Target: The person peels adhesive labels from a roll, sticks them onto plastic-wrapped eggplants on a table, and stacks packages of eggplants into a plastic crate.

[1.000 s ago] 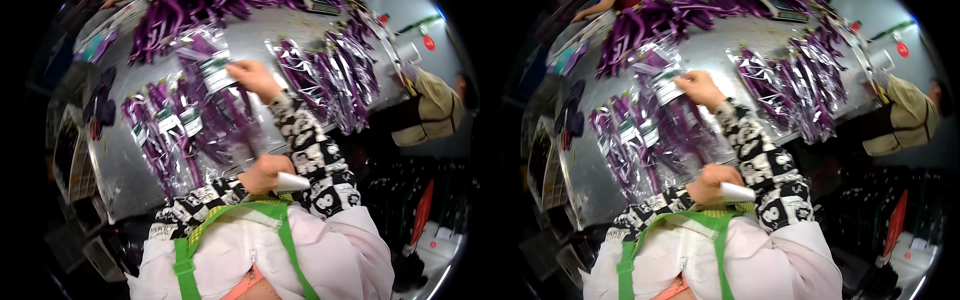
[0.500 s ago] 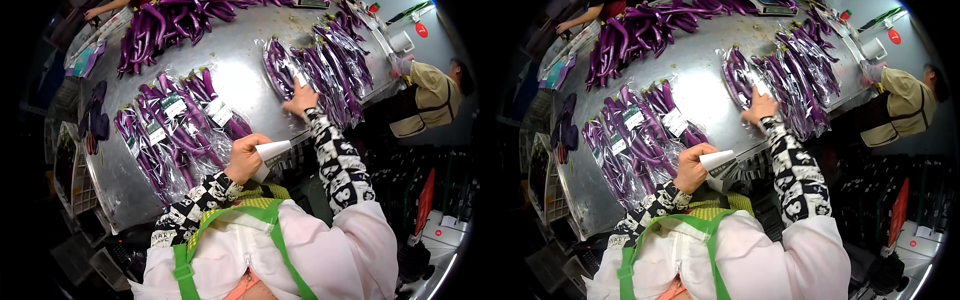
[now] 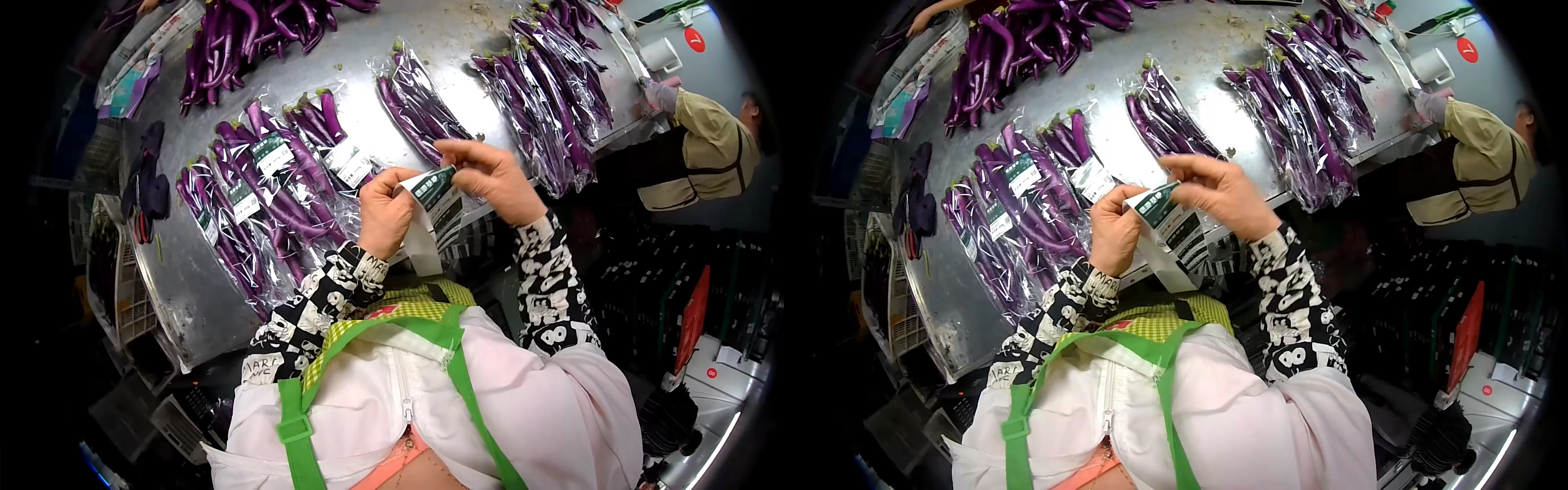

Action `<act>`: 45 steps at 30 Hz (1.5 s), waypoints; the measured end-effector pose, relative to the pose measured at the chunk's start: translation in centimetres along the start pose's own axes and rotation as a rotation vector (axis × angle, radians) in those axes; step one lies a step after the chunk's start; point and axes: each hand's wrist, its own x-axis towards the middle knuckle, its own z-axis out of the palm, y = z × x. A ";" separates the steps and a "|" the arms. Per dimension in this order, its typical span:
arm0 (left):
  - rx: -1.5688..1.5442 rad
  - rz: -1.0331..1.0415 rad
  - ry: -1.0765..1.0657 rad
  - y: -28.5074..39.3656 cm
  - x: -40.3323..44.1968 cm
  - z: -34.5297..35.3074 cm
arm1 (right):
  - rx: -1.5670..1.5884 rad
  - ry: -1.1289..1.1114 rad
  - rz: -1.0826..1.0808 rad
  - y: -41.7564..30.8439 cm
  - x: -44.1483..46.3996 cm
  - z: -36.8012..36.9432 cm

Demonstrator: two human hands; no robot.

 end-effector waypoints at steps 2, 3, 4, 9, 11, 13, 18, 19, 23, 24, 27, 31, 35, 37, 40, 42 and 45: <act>0.005 0.023 -0.016 -0.4 0.1 0.2 | -0.015 -0.004 -0.030 0.2 -0.2 1.0; 0.013 0.048 -0.032 -0.5 0.1 0.4 | -0.012 0.013 -0.020 0.3 -0.2 1.1; 0.003 0.077 -0.015 -0.5 0.1 0.7 | 0.040 0.042 0.019 0.3 -0.2 1.4; -0.053 0.022 0.056 0.0 -0.1 1.6 | 0.176 0.104 0.107 1.2 -0.5 1.6; -0.059 0.005 0.049 -0.8 0.1 1.3 | 0.081 0.122 0.035 1.4 -0.3 1.4; 0.053 -0.015 0.059 -1.7 0.2 0.9 | -0.018 0.104 -0.045 2.2 0.4 0.9; 0.516 -0.218 -0.040 -3.8 0.3 -0.8 | -0.168 0.228 -0.016 2.4 4.7 -1.7; 0.633 -0.161 -0.146 -4.7 0.1 -1.7 | -0.127 0.236 0.006 3.3 6.3 -2.3; 1.306 -0.071 -0.401 -1.4 -1.4 -0.4 | -0.612 0.239 0.028 10.2 14.0 -4.7; 1.329 0.013 -0.395 -1.4 -1.8 -0.2 | -0.853 0.305 0.088 10.5 14.3 -4.2; 1.289 0.257 -0.342 -0.3 -2.7 -0.1 | -0.883 0.384 0.234 11.6 14.9 -4.4; 0.950 0.493 -0.300 0.9 -2.6 0.8 | -0.843 0.418 0.351 14.3 15.3 -4.6; 0.502 0.518 -0.520 2.1 -2.9 3.5 | -0.628 0.243 0.207 14.8 16.1 0.5; 0.332 0.527 -0.410 2.0 -3.0 4.8 | -0.581 0.041 0.101 14.4 15.6 2.4; 0.344 0.612 -0.284 3.4 -2.0 5.8 | -0.655 -0.010 0.172 10.9 13.0 1.5; 0.311 0.628 -0.308 3.2 -1.1 5.0 | -0.968 0.344 -0.032 10.8 10.5 -2.4; 0.254 0.477 -0.289 2.8 -1.5 4.1 | -1.296 0.891 0.005 8.8 6.2 -12.3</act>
